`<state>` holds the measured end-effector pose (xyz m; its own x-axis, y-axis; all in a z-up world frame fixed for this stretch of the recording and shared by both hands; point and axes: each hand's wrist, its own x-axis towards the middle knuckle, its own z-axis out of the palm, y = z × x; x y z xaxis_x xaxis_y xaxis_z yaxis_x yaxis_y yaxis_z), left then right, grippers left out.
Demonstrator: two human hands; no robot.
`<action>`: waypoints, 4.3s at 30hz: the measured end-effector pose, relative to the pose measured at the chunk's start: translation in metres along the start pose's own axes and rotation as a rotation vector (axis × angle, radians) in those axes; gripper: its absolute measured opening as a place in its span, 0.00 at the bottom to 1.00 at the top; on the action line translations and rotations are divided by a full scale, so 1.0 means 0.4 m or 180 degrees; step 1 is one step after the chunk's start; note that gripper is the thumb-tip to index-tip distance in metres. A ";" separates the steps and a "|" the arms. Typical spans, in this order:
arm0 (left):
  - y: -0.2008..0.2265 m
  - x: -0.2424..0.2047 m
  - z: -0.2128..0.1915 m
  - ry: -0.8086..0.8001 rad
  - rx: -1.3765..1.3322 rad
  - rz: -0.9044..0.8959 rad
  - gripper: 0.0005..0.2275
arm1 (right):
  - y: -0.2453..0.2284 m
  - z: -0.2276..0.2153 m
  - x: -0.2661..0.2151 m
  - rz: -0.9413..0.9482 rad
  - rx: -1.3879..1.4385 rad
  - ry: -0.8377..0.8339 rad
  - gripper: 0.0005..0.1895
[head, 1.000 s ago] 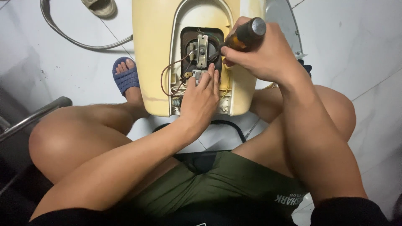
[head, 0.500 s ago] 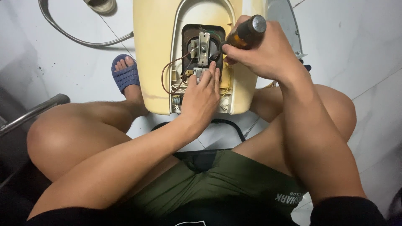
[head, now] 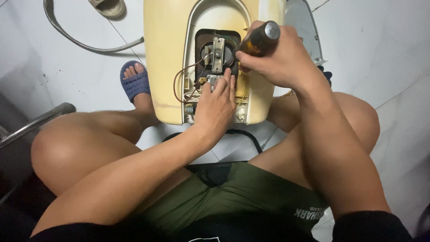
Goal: Using a screwdriver to tighten and adjust screws on the internal components of an appliance.
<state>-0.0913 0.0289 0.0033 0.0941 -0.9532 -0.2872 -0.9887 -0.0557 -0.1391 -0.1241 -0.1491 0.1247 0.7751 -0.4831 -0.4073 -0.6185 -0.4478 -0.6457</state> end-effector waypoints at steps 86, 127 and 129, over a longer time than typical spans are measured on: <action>-0.015 -0.001 -0.050 -0.0335 -0.1004 0.0090 0.26 | 0.022 0.036 0.005 -0.0791 0.0224 0.0197 0.10; -0.019 -0.024 -0.077 -0.0089 -0.0966 -0.0047 0.24 | 0.034 0.063 0.018 -0.0778 -0.0038 0.0043 0.12; -0.028 -0.025 -0.098 -0.0274 -0.0961 -0.0030 0.23 | 0.045 0.070 0.026 -0.0689 -0.0058 0.0086 0.13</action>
<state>-0.0858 0.0275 0.0447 0.1002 -0.9243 -0.3683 -0.9765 -0.1624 0.1418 -0.1236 -0.1413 0.0908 0.8864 -0.3940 -0.2428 -0.4404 -0.5567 -0.7044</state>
